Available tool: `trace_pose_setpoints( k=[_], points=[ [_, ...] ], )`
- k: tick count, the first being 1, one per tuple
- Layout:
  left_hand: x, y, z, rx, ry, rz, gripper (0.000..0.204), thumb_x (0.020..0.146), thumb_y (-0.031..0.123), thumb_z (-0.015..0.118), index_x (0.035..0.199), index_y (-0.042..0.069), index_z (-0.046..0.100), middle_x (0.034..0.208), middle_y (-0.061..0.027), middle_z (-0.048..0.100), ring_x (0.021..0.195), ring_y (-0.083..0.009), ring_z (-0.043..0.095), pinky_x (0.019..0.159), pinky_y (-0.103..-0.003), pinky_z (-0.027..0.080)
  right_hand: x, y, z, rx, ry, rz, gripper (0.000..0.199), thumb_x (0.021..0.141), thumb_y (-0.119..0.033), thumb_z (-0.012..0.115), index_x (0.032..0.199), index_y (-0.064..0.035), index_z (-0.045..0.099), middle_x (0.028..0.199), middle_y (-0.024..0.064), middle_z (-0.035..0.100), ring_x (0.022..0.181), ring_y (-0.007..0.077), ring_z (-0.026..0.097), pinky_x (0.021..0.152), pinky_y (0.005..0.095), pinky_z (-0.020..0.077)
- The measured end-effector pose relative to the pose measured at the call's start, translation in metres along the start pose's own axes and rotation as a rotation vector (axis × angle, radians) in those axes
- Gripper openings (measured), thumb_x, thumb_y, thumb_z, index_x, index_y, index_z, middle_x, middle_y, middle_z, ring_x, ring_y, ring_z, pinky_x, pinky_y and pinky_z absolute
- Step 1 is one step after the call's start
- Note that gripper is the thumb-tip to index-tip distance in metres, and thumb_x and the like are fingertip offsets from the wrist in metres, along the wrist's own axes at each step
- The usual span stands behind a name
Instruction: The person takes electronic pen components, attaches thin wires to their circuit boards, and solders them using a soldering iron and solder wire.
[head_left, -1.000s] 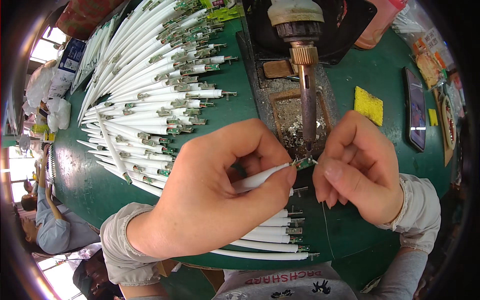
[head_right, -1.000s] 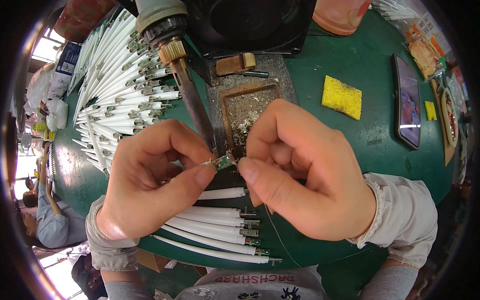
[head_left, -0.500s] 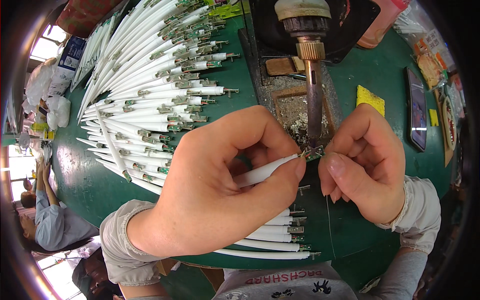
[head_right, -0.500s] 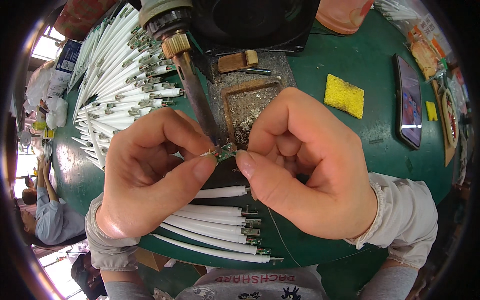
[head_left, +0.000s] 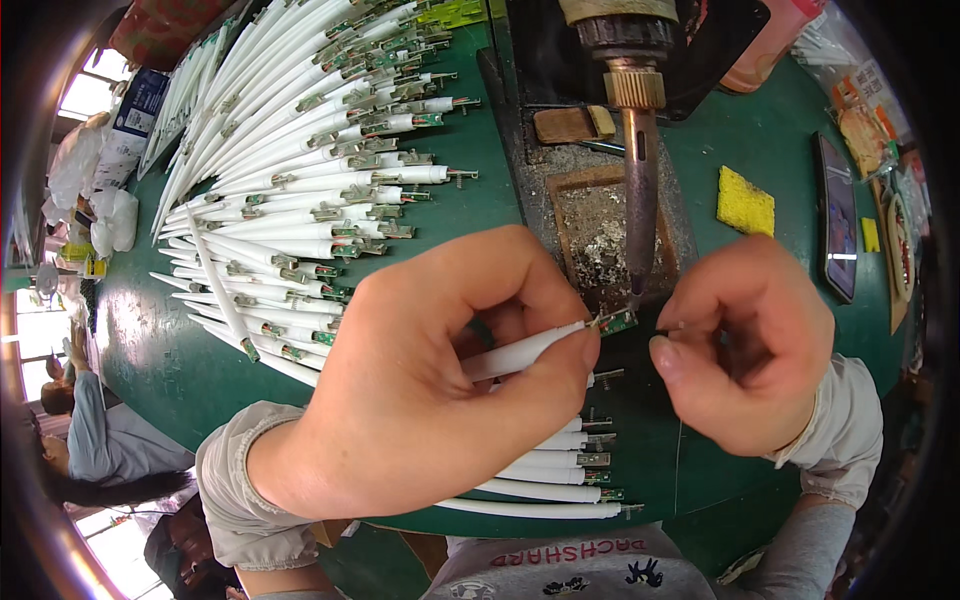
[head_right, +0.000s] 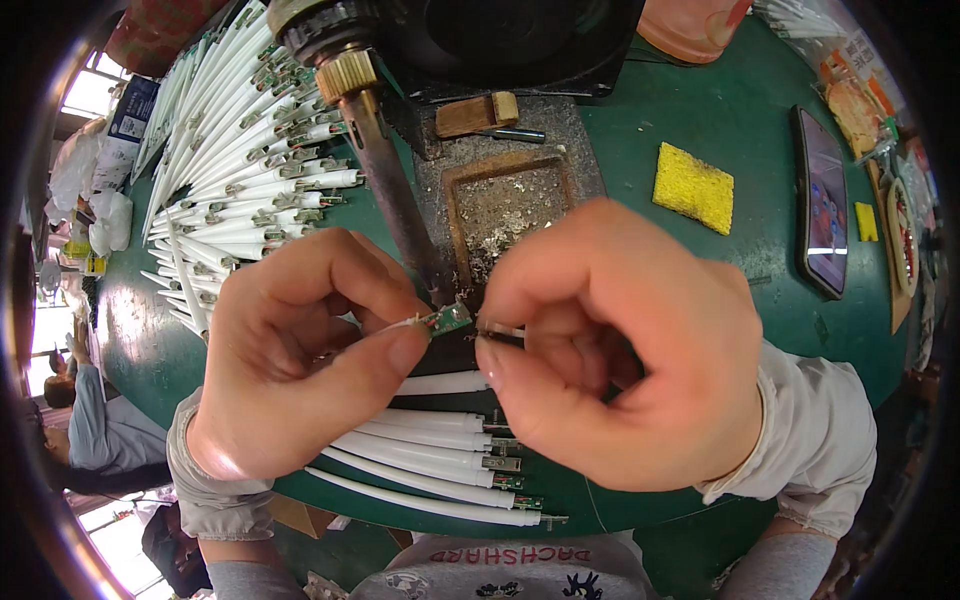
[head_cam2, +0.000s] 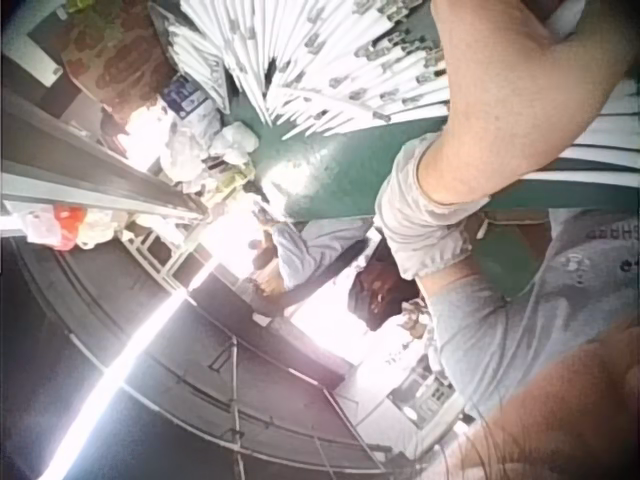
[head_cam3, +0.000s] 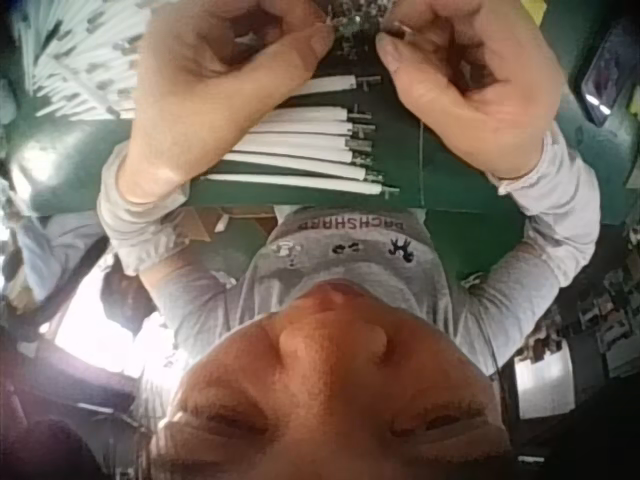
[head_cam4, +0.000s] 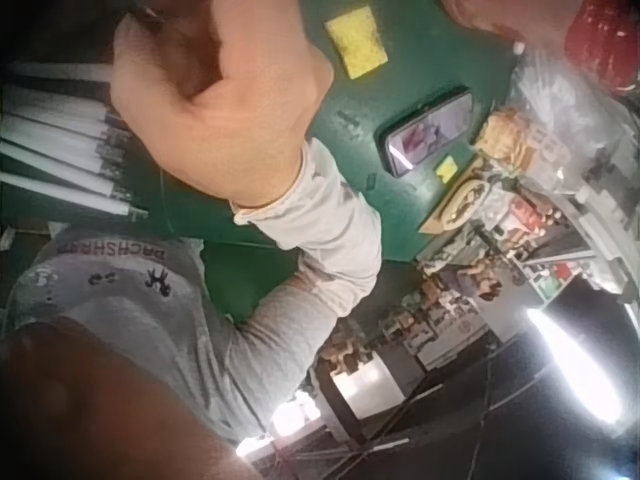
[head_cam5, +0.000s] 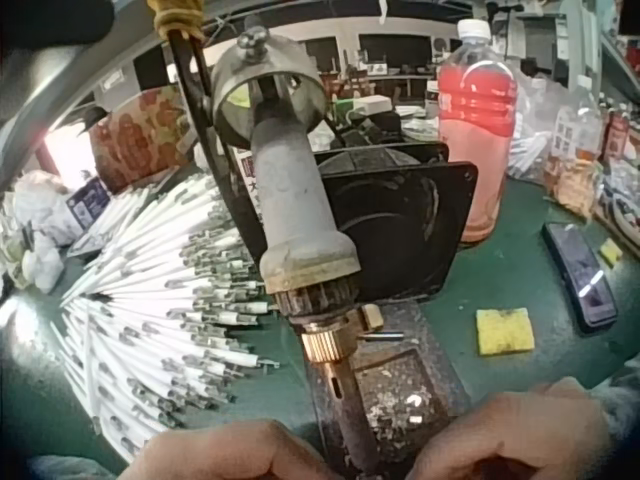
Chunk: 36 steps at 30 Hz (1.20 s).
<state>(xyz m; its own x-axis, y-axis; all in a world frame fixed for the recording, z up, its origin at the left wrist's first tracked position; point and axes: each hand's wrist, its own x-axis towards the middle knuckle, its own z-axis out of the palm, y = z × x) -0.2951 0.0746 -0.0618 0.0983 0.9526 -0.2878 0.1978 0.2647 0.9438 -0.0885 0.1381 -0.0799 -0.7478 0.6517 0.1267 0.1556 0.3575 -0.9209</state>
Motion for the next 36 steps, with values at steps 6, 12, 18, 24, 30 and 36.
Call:
trace_pose_setpoints(
  k=[6,12,18,24,30,36],
  points=[
    [-0.002,-0.009,0.005,0.202,-0.019,0.193,0.011,0.073,-0.005,0.062,0.081,-0.001,0.056,0.082,-0.0060,0.056,0.071,-0.0082,0.054,0.055,-0.020,0.041,0.004,0.007,0.010,-0.371,0.117,-0.378,0.026,0.067,0.005,0.068,0.090,0.0010,0.057,0.056,0.0040,0.054,0.043,0.0112,0.051,0.038,0.0243,0.0367],
    [-0.002,-0.007,0.001,0.336,-0.094,0.280,0.017,0.073,-0.006,0.064,0.089,-0.002,0.058,0.083,-0.0064,0.057,0.072,-0.0094,0.054,0.056,-0.021,0.043,0.002,0.016,0.007,-0.524,0.091,-0.560,0.034,0.060,0.005,0.072,0.091,-0.0011,0.058,0.056,0.0027,0.052,0.042,0.0173,0.049,0.037,0.0271,0.0373],
    [-0.003,-0.005,-0.004,-0.055,-0.156,-0.053,0.020,0.078,-0.004,0.065,0.096,-0.005,0.058,0.089,-0.0062,0.057,0.080,-0.0091,0.053,0.069,-0.022,0.044,0.004,0.015,0.002,-0.552,0.030,-0.651,0.037,0.057,0.003,0.075,0.090,-0.0036,0.059,0.059,0.0011,0.051,0.044,0.0165,0.049,0.037,0.0268,0.0370],
    [0.001,0.004,-0.008,-0.070,-0.230,-0.126,0.017,0.079,-0.005,0.064,0.094,-0.004,0.057,0.084,-0.0039,0.057,0.077,-0.0076,0.052,0.068,-0.022,0.042,0.004,0.016,-0.001,-0.464,0.013,-0.584,0.030,0.061,0.001,0.073,0.088,-0.0039,0.061,0.058,0.0000,0.050,0.046,0.0166,0.051,0.040,0.0263,0.0385],
    [0.003,0.001,-0.005,-0.089,-0.101,-0.038,0.012,0.080,-0.002,0.062,0.091,-0.003,0.056,0.083,-0.0020,0.056,0.074,-0.0060,0.049,0.065,-0.020,0.039,0.000,0.016,-0.001,-0.081,-0.079,-0.260,0.026,0.080,-0.003,0.062,0.101,-0.0022,0.047,0.068,0.0061,0.053,0.055,0.0126,0.050,0.050,0.0259,0.0411],
    [0.007,-0.001,-0.002,-0.106,-0.047,-0.026,0.014,0.081,0.000,0.061,0.092,-0.003,0.054,0.083,-0.0007,0.056,0.073,-0.0044,0.048,0.065,-0.019,0.038,0.004,0.005,-0.001,0.048,-0.067,0.049,0.019,0.087,-0.009,0.055,0.093,-0.0004,0.039,0.079,0.0091,0.053,0.061,0.0100,0.051,0.054,0.0210,0.0420]
  ],
)
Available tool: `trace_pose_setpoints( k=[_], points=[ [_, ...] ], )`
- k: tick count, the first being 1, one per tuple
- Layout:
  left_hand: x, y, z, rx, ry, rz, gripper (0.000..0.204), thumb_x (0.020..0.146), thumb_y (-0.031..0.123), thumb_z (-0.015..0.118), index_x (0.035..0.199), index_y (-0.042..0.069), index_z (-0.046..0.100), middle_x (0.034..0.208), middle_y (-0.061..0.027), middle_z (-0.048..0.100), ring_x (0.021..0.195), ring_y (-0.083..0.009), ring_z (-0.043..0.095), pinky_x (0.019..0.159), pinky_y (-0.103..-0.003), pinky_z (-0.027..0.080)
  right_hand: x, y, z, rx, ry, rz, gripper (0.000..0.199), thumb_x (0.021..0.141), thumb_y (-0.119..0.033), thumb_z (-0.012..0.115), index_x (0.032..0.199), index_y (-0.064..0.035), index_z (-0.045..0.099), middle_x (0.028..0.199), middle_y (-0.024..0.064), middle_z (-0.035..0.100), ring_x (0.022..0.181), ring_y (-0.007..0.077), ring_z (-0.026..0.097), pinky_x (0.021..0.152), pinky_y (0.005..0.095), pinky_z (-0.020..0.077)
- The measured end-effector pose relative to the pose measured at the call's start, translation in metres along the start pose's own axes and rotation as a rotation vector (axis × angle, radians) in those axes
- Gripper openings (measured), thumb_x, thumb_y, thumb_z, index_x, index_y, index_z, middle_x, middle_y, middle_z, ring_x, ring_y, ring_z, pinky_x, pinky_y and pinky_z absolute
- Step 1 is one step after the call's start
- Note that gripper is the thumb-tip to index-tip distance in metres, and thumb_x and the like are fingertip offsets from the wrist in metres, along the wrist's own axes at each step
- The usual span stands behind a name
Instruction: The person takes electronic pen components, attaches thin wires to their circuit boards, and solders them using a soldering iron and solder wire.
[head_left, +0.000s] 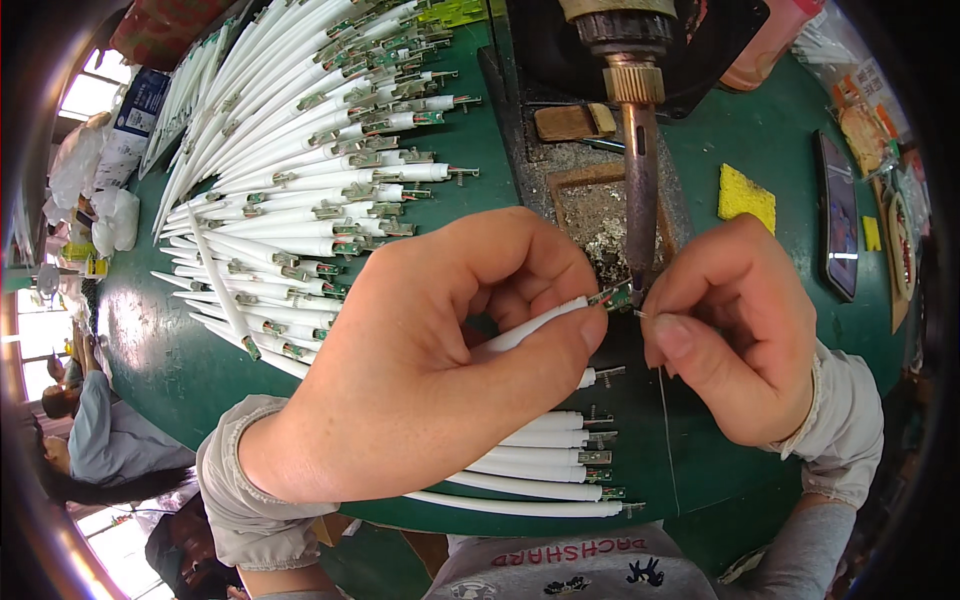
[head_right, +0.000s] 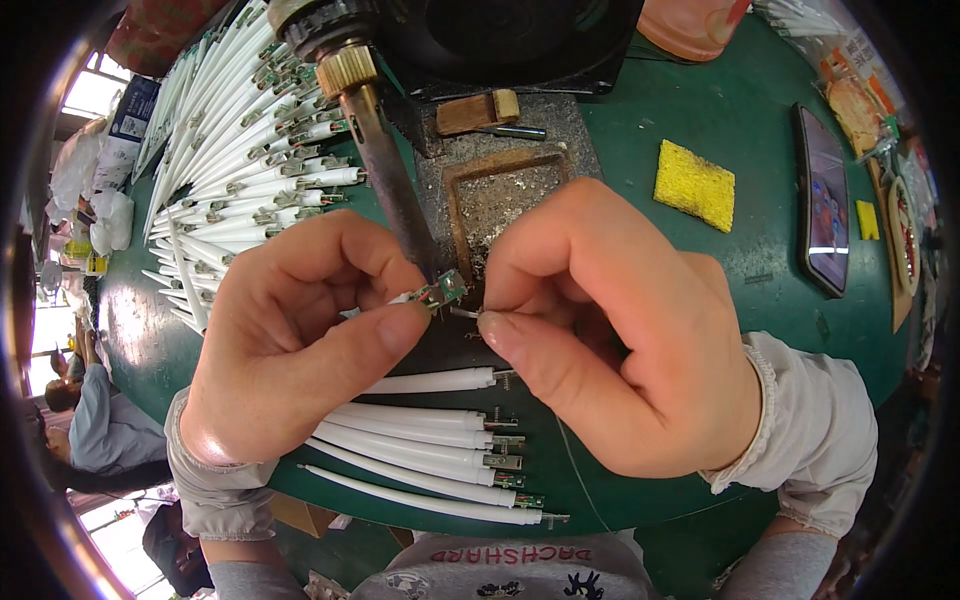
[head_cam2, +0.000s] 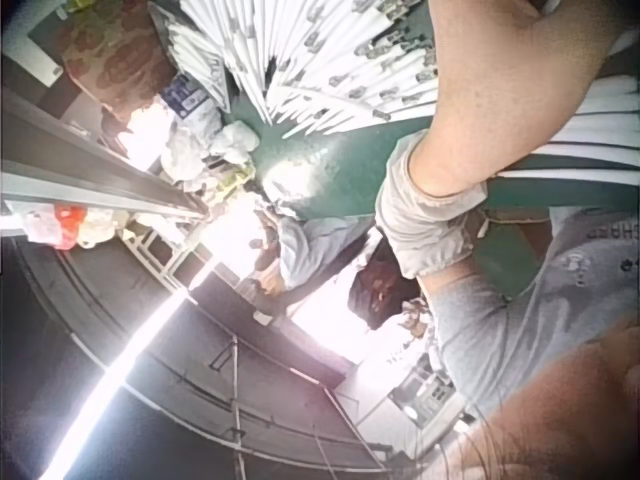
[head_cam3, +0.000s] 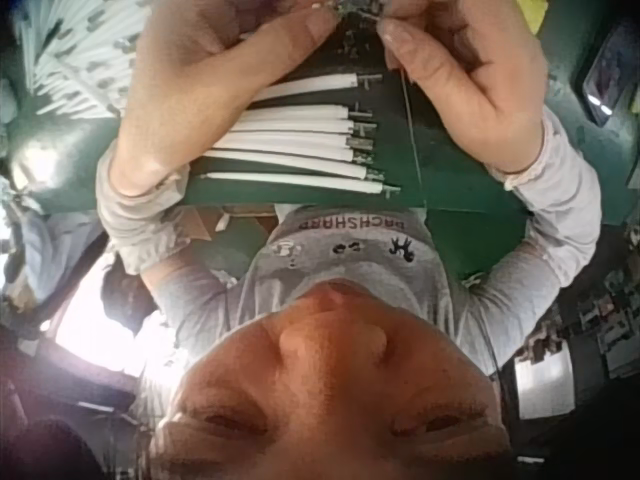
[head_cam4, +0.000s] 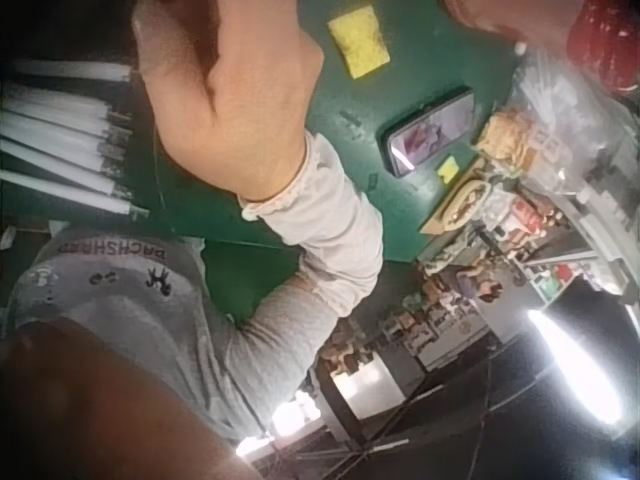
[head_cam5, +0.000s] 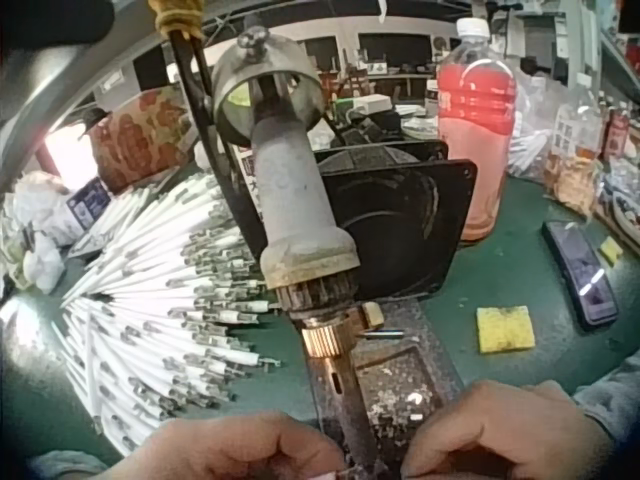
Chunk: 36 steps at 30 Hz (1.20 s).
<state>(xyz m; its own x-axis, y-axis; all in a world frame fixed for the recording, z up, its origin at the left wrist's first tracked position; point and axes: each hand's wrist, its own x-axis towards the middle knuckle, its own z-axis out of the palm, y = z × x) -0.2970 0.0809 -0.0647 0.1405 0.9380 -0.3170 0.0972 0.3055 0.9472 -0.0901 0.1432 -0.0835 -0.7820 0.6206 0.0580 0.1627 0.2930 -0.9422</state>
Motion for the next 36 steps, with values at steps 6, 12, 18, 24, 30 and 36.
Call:
trace_pose_setpoints(
  k=[6,12,18,24,30,36],
  points=[
    [0.001,0.000,-0.001,0.011,-0.001,0.000,0.014,0.082,0.001,0.061,0.093,-0.002,0.054,0.084,-0.0009,0.056,0.073,-0.0027,0.048,0.063,-0.017,0.038,0.003,-0.003,0.000,0.144,0.001,0.109,0.020,0.087,-0.010,0.057,0.092,-0.0011,0.040,0.079,0.0081,0.053,0.062,0.0091,0.053,0.053,0.0202,0.0427],
    [0.000,0.003,0.002,-0.094,0.014,-0.014,0.015,0.082,0.001,0.061,0.095,-0.003,0.053,0.085,-0.0014,0.057,0.070,-0.0020,0.048,0.058,-0.016,0.036,0.004,-0.002,0.002,0.179,0.024,0.074,0.021,0.087,-0.011,0.057,0.092,-0.0008,0.040,0.078,0.0076,0.052,0.061,0.0088,0.053,0.052,0.0198,0.0429],
    [0.000,0.002,0.003,-0.131,0.011,0.008,0.018,0.081,0.002,0.062,0.095,-0.003,0.053,0.084,-0.0022,0.057,0.068,-0.0016,0.048,0.056,-0.015,0.036,0.004,-0.002,0.005,0.187,0.067,0.063,0.022,0.086,-0.011,0.059,0.092,-0.0006,0.040,0.077,0.0074,0.051,0.060,0.0089,0.053,0.051,0.0193,0.0428],
    [-0.002,0.014,-0.005,-0.253,-0.021,-0.212,0.018,0.081,0.005,0.063,0.095,-0.002,0.054,0.078,-0.0005,0.057,0.063,-0.0011,0.048,0.053,-0.015,0.035,0.004,0.003,0.006,0.236,0.066,0.064,0.023,0.089,-0.015,0.055,0.091,-0.0019,0.037,0.077,0.0078,0.051,0.057,0.0083,0.050,0.048,0.0187,0.0400],
    [-0.003,-0.002,-0.001,-0.090,0.027,-0.076,0.018,0.079,0.002,0.063,0.094,-0.002,0.054,0.077,-0.0013,0.058,0.060,-0.0025,0.047,0.050,-0.017,0.035,0.007,0.007,0.007,0.321,0.114,0.067,0.022,0.092,-0.020,0.050,0.092,-0.0032,0.035,0.065,0.0036,0.046,0.044,0.0053,0.041,0.040,0.0173,0.0298],
    [-0.014,-0.012,0.009,0.323,-0.093,0.281,0.010,0.078,0.002,0.063,0.086,0.000,0.059,0.076,-0.0036,0.055,0.062,-0.0102,0.051,0.049,-0.022,0.039,0.004,0.010,0.005,0.277,0.090,0.084,0.022,0.092,-0.020,0.050,0.091,-0.0039,0.034,0.060,0.0007,0.043,0.042,0.0043,0.038,0.039,0.0172,0.0271]
  ],
)
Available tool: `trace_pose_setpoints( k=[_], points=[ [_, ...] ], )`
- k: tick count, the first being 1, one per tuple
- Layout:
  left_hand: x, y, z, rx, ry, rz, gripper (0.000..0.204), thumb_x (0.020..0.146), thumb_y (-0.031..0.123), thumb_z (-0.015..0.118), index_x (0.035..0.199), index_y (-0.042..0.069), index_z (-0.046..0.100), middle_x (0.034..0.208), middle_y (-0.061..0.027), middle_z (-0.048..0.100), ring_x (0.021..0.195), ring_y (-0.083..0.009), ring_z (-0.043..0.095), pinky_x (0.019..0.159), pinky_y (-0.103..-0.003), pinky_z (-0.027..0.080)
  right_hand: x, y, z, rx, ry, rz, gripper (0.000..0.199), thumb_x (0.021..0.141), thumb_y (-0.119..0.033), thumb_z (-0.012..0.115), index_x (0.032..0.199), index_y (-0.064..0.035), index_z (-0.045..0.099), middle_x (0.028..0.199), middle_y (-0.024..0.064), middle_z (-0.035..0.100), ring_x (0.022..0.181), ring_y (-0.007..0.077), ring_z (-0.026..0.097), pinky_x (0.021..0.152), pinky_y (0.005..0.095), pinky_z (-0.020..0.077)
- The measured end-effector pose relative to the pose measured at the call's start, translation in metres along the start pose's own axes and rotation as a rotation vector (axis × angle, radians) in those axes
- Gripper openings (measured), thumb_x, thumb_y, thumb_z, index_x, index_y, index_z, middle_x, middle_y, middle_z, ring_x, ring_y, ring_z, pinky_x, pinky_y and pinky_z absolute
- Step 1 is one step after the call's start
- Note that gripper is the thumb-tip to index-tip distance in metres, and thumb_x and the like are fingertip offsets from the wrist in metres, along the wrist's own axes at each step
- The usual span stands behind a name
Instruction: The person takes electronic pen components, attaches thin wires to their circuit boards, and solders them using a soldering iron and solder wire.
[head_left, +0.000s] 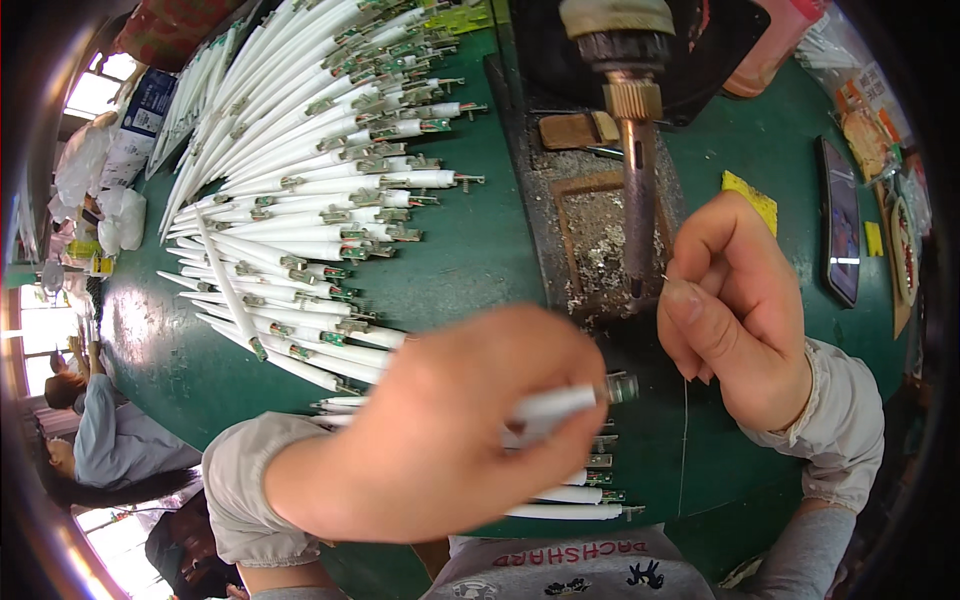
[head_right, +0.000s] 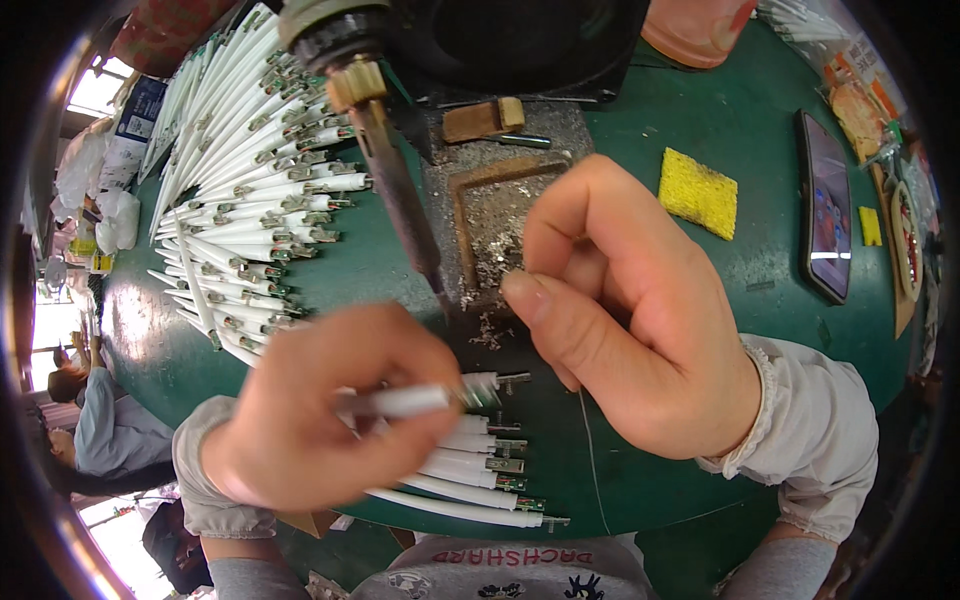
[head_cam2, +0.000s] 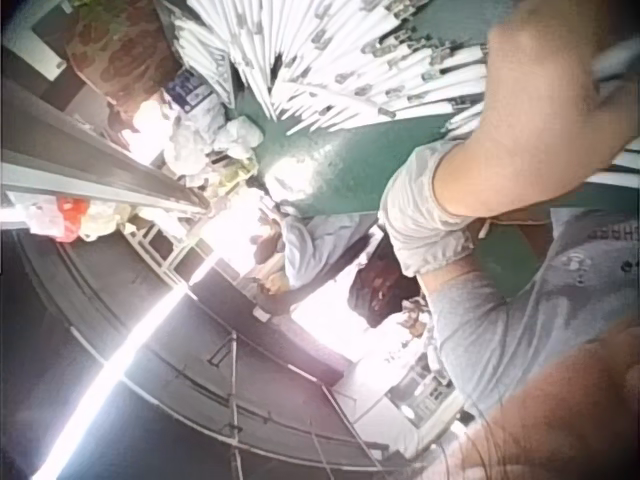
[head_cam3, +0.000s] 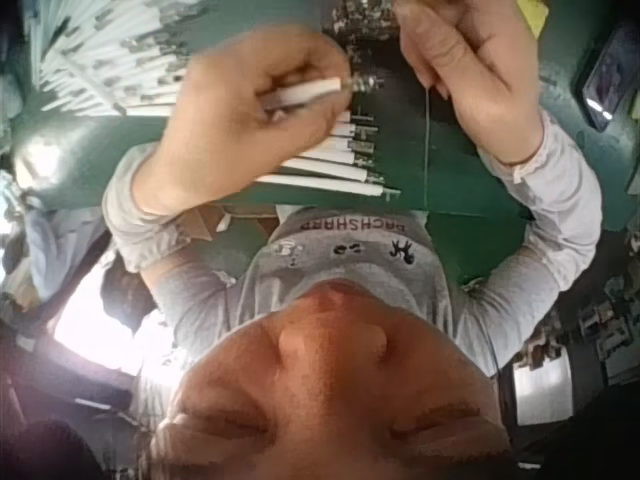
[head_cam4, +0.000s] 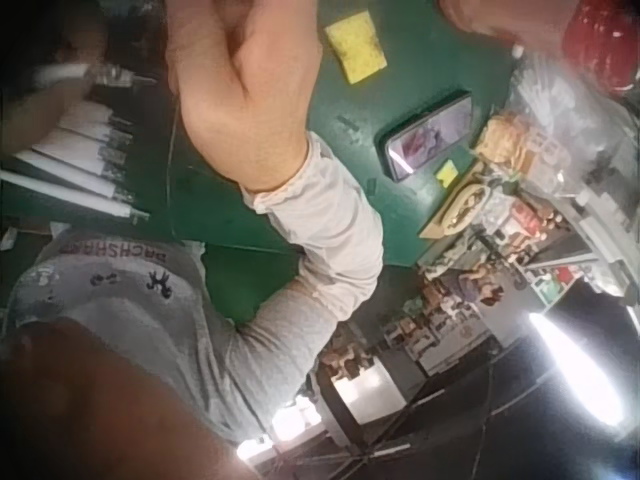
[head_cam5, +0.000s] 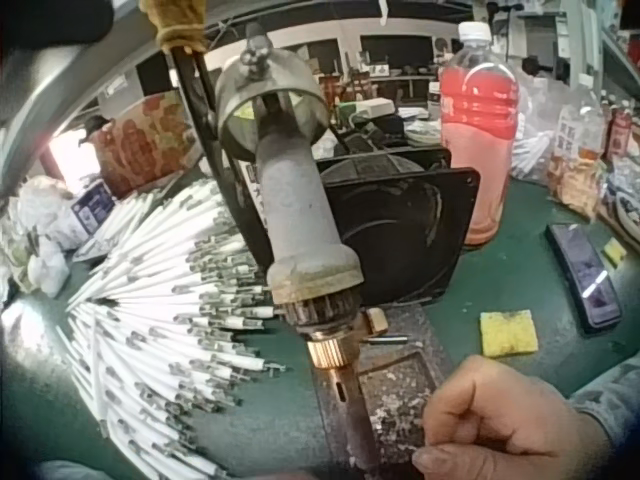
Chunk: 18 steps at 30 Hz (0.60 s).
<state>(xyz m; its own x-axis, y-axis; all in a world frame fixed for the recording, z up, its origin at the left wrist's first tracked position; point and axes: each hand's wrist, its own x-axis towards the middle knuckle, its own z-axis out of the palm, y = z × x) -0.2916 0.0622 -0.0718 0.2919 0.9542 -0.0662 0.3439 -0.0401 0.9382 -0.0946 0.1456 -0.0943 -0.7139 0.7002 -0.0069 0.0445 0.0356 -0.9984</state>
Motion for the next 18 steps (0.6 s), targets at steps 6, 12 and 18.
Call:
trace_pose_setpoints(
  k=[6,12,18],
  points=[
    [-0.018,-0.005,0.029,0.707,-0.070,0.365,0.024,0.062,0.011,0.070,0.082,0.003,0.059,0.075,-0.0040,0.050,0.061,-0.0173,0.049,0.052,-0.027,0.043,-0.002,0.003,0.002,0.002,-0.004,-0.001,0.021,0.092,-0.018,0.050,0.090,-0.0041,0.035,0.060,0.0017,0.045,0.042,0.0042,0.039,0.039,0.0170,0.0279],
    [-0.008,-0.005,-0.012,0.831,0.077,0.368,0.026,0.062,0.011,0.069,0.084,0.003,0.058,0.082,-0.0079,0.052,0.073,-0.0240,0.052,0.063,-0.034,0.044,-0.006,0.001,0.001,0.072,-0.034,0.047,0.012,0.090,-0.007,0.050,0.090,-0.0027,0.039,0.062,-0.0022,0.045,0.049,0.0017,0.042,0.045,0.0171,0.0307],
    [0.023,-0.041,-0.092,1.589,0.569,0.204,0.010,0.071,0.002,0.054,0.081,0.003,0.054,0.084,-0.0092,0.053,0.083,-0.0276,0.050,0.071,-0.036,0.042,-0.003,-0.002,0.002,0.049,-0.034,0.075,0.012,0.090,-0.007,0.051,0.090,-0.0027,0.040,0.060,-0.0020,0.046,0.049,0.0020,0.043,0.045,0.0177,0.0298]
  ],
)
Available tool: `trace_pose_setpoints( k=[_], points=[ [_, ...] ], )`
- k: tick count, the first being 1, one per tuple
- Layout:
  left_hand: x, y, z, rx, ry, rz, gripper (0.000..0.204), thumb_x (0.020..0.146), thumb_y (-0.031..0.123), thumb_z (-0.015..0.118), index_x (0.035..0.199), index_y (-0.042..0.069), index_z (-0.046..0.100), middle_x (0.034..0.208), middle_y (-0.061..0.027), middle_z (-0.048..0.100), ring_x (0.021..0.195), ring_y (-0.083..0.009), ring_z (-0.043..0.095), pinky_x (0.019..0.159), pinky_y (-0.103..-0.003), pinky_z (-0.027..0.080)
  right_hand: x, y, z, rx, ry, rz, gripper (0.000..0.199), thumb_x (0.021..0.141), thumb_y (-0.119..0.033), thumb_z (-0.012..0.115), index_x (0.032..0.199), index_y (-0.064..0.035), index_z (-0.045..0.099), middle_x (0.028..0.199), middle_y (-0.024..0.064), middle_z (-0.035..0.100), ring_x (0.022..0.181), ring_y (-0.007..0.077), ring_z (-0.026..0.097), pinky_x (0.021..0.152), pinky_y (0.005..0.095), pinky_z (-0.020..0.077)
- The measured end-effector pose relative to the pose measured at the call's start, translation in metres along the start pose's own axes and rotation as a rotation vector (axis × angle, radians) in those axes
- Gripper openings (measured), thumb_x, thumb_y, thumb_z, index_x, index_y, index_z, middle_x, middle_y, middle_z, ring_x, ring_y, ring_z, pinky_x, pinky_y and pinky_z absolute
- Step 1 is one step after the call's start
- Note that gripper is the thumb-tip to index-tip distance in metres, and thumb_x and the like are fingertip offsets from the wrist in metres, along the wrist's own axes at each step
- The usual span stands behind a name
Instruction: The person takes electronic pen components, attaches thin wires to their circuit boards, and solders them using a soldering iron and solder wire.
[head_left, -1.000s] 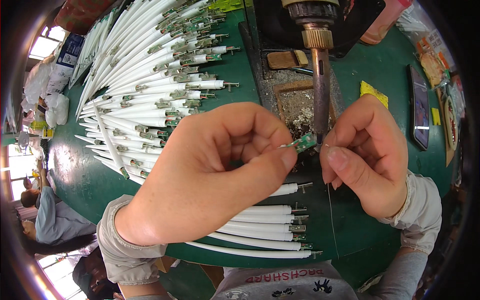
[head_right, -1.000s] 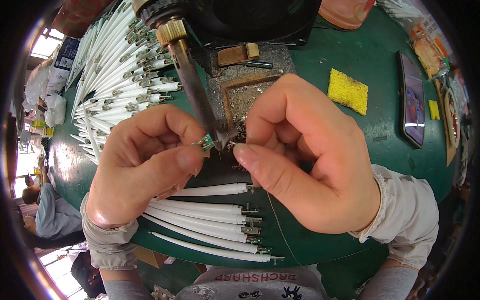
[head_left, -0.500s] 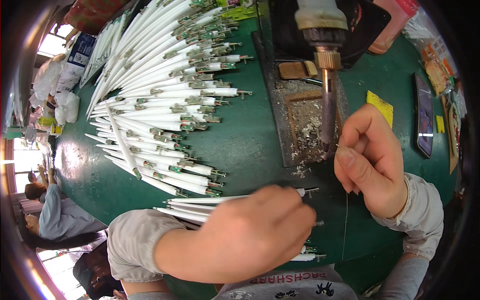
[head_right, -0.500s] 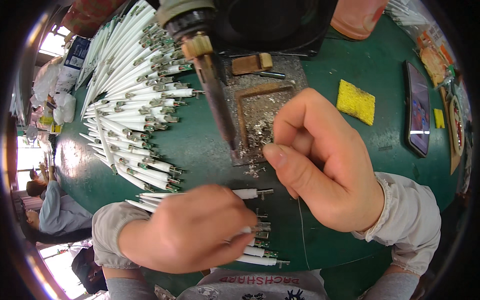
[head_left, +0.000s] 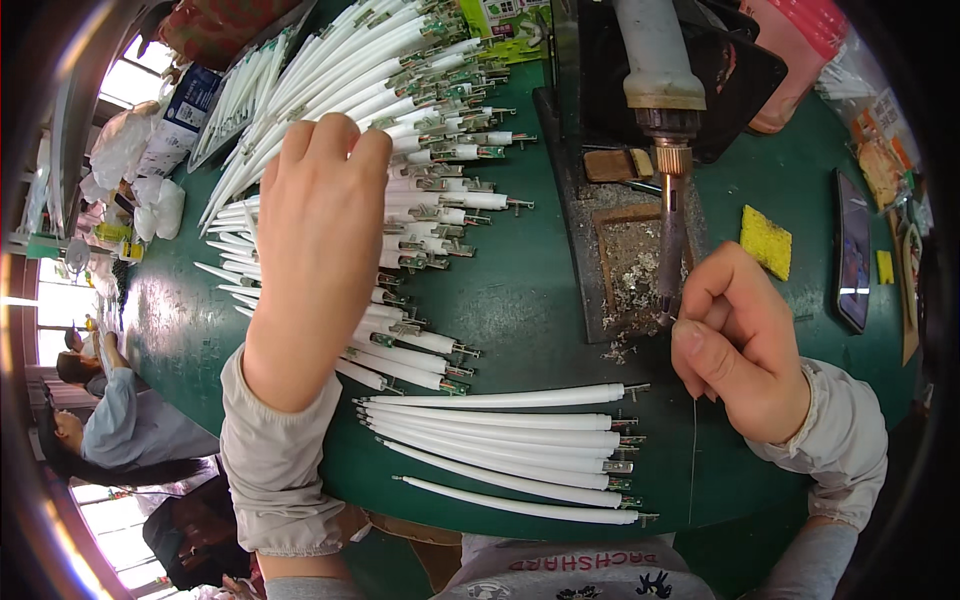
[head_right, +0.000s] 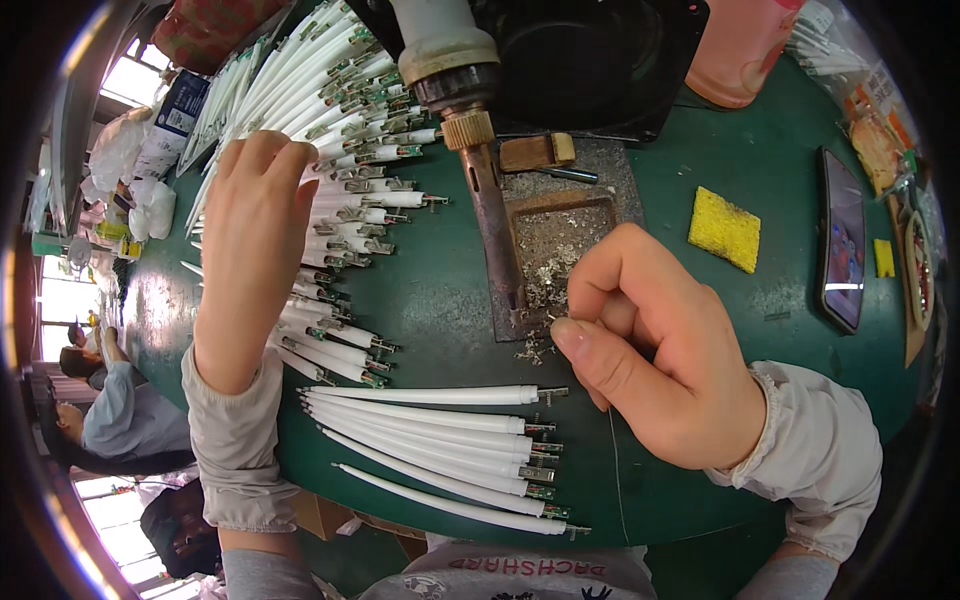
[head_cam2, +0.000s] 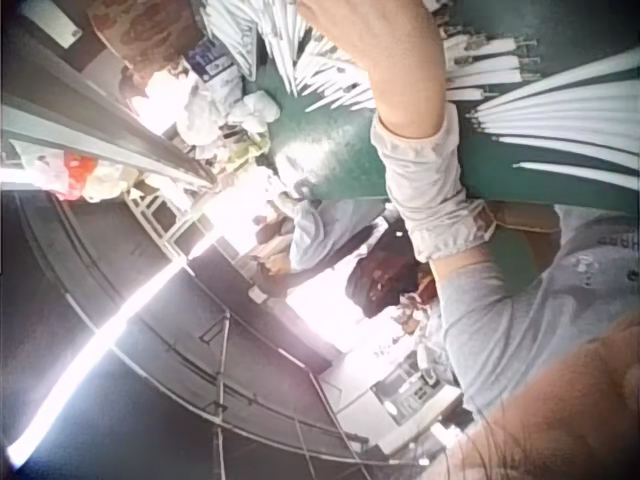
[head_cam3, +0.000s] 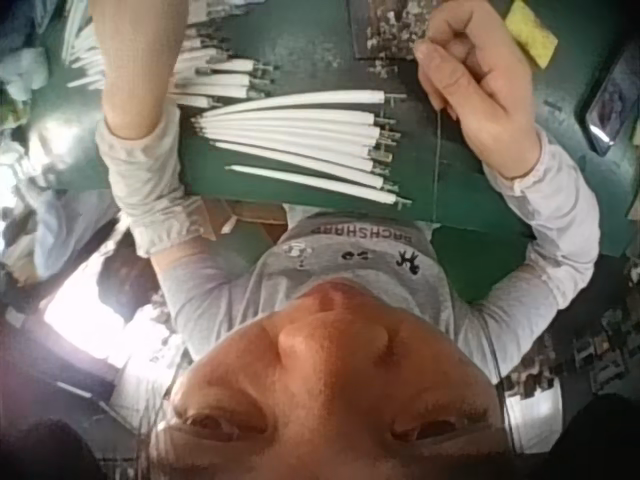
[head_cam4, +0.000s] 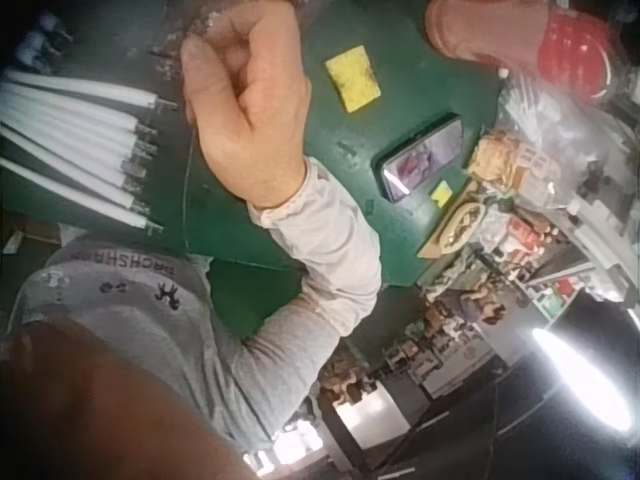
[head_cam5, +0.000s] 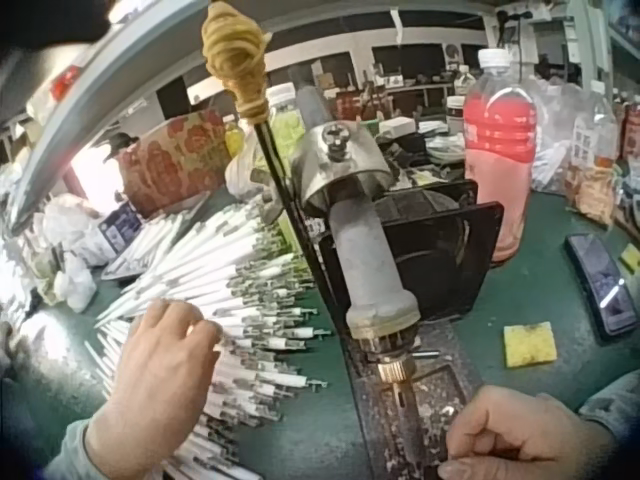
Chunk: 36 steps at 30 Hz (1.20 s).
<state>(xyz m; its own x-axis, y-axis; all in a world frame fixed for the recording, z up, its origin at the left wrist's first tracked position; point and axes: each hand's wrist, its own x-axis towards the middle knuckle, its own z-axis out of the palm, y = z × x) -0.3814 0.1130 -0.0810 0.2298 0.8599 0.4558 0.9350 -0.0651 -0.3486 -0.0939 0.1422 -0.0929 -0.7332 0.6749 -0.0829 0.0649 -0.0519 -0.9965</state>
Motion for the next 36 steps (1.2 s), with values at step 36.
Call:
trace_pose_setpoints(
  k=[36],
  points=[
    [-0.003,0.068,-0.058,-1.155,-0.324,0.106,0.025,0.060,-0.003,0.074,0.082,-0.002,0.062,0.076,-0.0098,0.059,0.071,-0.0235,0.058,0.059,-0.030,0.046,-0.010,-0.004,0.006,-0.129,-0.073,-0.112,0.020,0.076,0.004,0.065,0.091,0.0026,0.053,0.089,0.0129,0.060,0.073,0.0098,0.059,0.052,0.0162,0.0458]
  ],
)
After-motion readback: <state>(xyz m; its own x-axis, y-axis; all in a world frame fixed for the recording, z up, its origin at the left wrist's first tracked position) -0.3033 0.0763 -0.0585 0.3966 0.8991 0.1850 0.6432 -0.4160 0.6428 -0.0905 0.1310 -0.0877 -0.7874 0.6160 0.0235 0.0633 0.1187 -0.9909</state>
